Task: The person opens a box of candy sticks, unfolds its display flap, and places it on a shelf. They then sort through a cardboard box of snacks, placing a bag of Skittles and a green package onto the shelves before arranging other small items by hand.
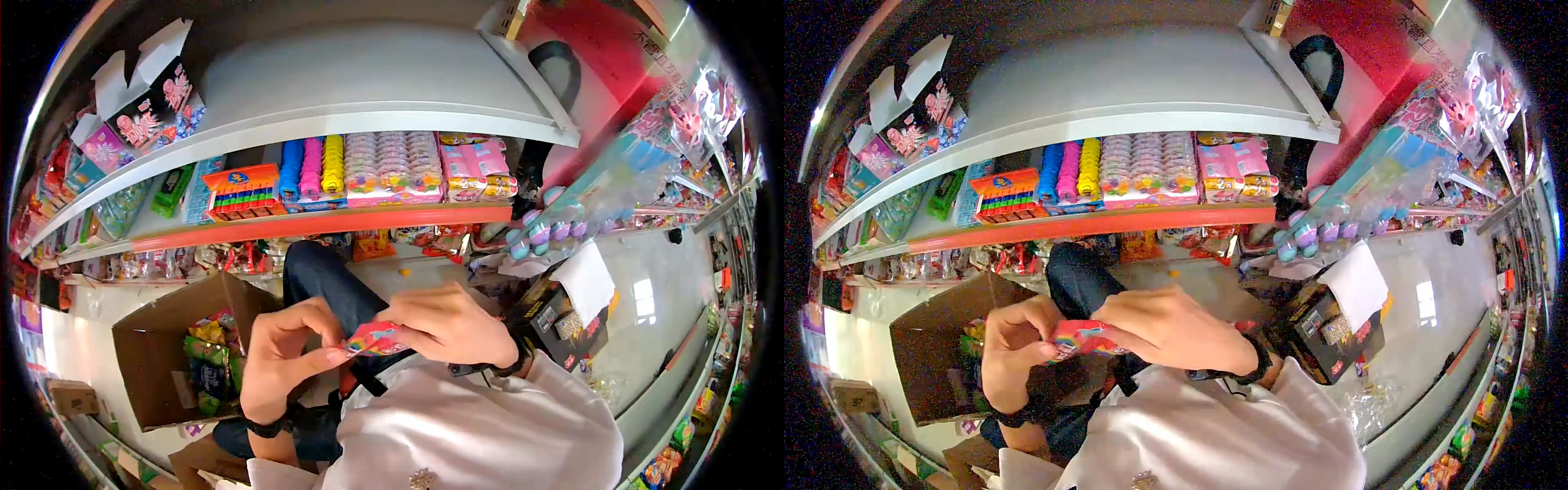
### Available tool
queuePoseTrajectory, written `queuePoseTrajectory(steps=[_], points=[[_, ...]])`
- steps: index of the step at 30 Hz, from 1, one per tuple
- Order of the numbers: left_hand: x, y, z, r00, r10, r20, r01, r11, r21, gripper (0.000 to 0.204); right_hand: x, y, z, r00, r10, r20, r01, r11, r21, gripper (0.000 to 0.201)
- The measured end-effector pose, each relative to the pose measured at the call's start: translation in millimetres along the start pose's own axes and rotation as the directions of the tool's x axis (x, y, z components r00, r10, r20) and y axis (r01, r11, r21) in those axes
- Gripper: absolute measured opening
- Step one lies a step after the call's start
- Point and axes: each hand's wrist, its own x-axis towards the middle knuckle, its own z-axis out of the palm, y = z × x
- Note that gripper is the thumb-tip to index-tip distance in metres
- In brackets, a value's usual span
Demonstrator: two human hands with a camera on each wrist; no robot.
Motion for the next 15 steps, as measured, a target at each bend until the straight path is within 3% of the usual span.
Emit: queuePoseTrajectory(steps=[6, 9, 11, 13, 15], points=[[-3.8, -17.2, 10.9, 0.972, -0.233, 0.034, 0.234, 0.972, -0.028, 0.011, -19.6, 26.9, 10.8, 0.990, 0.122, 0.070, -0.126, 0.990, 0.058, 0.016], [-0.6, -34.2, 9.5, 0.972, -0.236, 0.014, 0.235, 0.963, -0.134, 0.012, -24.9, 36.5, 12.2, 0.964, 0.229, 0.137, -0.238, 0.969, 0.059, 0.018], [3.3, -37.8, 13.4, 0.953, -0.287, -0.093, 0.258, 0.936, -0.239, 0.014, -25.2, 41.5, 10.6, 0.947, 0.283, 0.155, -0.288, 0.958, 0.012, 0.022], [14.0, -39.1, 22.2, 0.934, -0.308, -0.182, 0.242, 0.918, -0.313, 0.014, -22.7, 49.4, 8.6, 0.966, 0.244, 0.091, -0.251, 0.965, 0.077, 0.027], [23.4, -47.7, 22.9, 0.934, -0.335, -0.121, 0.284, 0.906, -0.315, 0.014, -21.4, 50.7, -0.1, 0.955, 0.281, 0.097, -0.295, 0.937, 0.186, 0.033]])
